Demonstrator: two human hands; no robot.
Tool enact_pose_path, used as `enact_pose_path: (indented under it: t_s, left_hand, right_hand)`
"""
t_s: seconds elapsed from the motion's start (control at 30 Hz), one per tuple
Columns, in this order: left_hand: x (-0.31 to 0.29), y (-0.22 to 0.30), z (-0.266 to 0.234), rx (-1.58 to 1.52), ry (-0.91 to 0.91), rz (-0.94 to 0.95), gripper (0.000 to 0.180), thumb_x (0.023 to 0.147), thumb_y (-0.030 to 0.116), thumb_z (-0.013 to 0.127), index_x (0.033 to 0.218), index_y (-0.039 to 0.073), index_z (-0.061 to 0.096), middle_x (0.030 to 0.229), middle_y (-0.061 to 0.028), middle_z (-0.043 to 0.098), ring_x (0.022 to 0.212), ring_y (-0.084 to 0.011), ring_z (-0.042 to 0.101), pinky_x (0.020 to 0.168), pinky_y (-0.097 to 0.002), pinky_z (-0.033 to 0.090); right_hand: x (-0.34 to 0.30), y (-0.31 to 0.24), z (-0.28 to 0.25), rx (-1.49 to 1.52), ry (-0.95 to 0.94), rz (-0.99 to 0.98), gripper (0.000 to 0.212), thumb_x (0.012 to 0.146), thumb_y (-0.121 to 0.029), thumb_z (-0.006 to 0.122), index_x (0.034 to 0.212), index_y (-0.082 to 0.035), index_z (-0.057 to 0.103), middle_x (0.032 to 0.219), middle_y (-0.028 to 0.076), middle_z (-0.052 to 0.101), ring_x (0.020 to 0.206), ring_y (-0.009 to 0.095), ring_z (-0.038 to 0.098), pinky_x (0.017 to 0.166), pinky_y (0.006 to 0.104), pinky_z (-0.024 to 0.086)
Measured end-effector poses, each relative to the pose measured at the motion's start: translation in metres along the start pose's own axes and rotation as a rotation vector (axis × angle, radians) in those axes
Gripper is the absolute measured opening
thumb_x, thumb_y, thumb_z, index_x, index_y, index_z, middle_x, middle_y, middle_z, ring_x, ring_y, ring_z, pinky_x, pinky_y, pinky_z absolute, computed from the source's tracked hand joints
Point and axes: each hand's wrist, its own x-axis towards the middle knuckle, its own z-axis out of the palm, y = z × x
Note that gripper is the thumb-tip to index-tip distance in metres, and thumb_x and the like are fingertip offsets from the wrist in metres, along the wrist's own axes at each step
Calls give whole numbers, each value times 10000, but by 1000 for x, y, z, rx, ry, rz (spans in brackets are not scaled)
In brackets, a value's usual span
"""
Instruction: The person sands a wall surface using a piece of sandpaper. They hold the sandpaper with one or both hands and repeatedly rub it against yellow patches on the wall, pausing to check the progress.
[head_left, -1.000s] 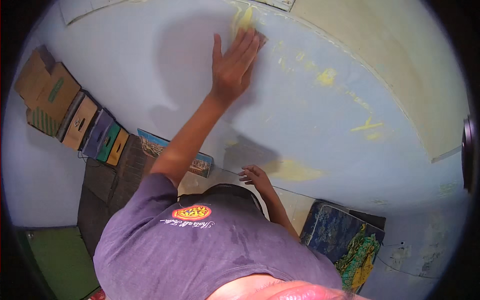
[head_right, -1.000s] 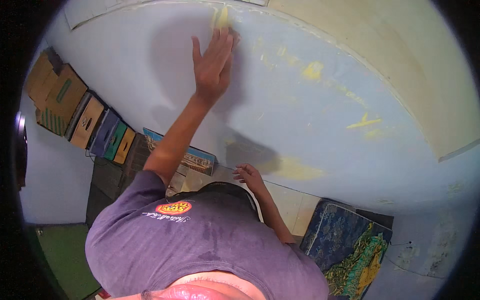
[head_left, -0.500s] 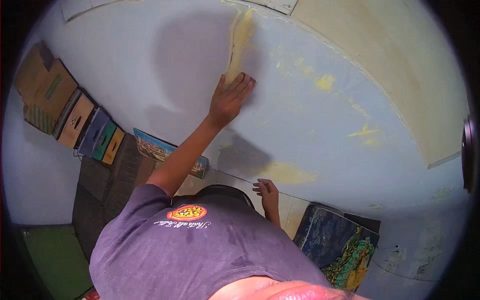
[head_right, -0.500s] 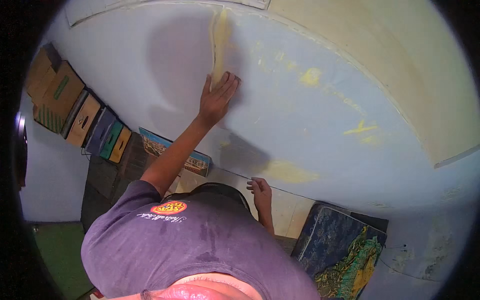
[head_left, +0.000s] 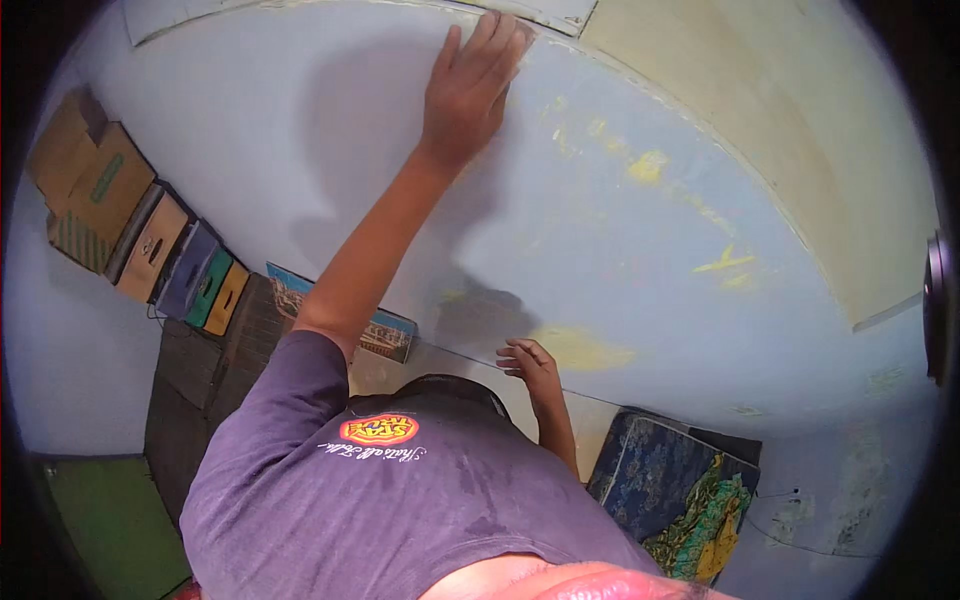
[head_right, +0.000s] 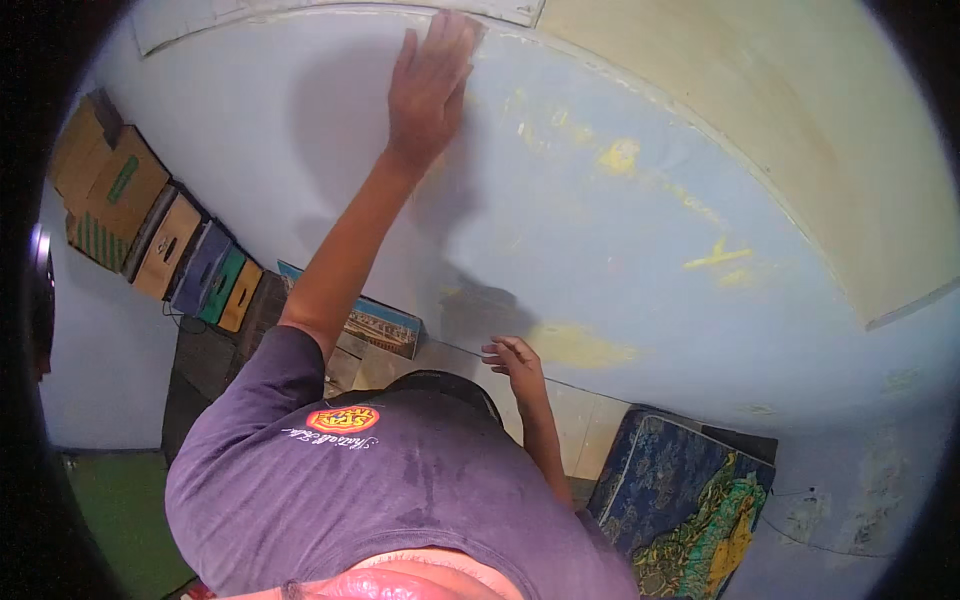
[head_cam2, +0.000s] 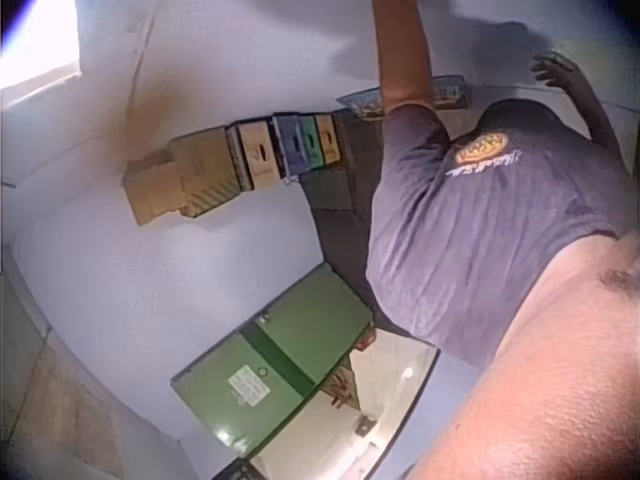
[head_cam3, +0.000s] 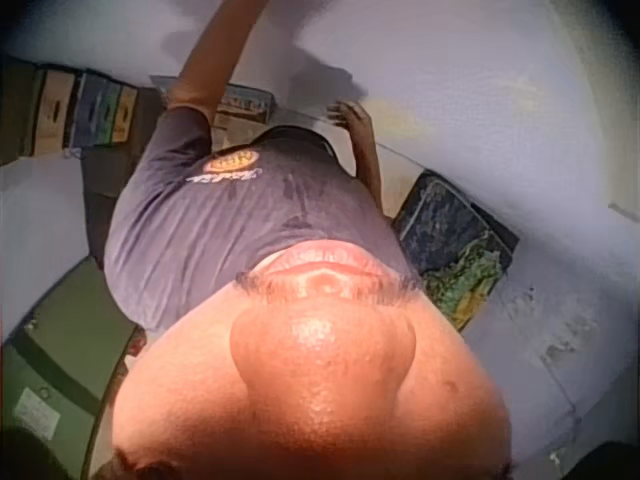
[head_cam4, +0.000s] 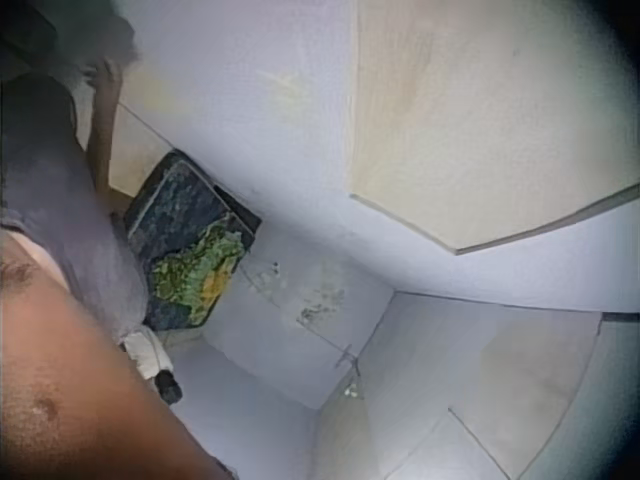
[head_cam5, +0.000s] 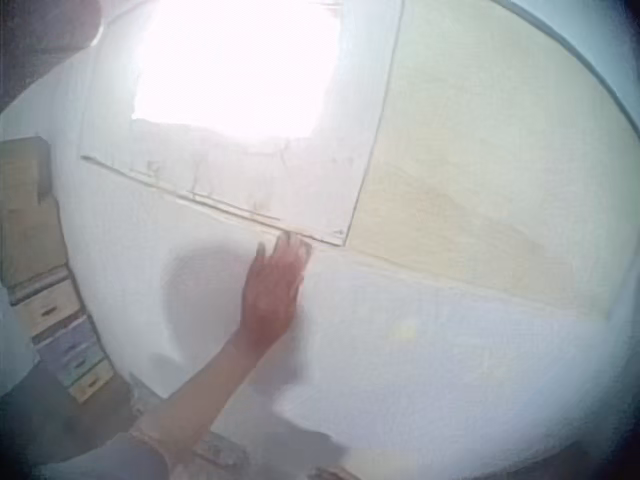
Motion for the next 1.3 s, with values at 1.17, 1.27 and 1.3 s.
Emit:
enact_pose_path:
  t_s: [1.17,1.27,1.3]
  left_hand:
    - [-129,24,-16,134,-307,-55,383,937,33,621,1318,36,663,1399,-107,652,1350,-278,582,1153,-510,390]
    - [-181,22,-36,71,-402,-91,396,936,29,625,1330,28,656,1411,-104,646,1353,-283,579,1157,-513,392]
    - [-188,22,-45,28,-447,-97,395,939,23,624,1333,24,653,1415,-111,642,1354,-289,578,1154,-513,401]
  right_hand:
    - [-4,21,33,28,-156,213,314,1042,-265,603,1289,-74,641,1152,63,729,1021,167,682,895,329,499]
    - [-2,22,29,16,-134,242,332,1044,-269,597,1303,-65,628,1147,63,732,1031,165,678,898,328,497]
    - [-3,23,30,12,-133,235,333,1045,-271,595,1305,-66,626,1147,63,733,1031,165,678,897,328,497]
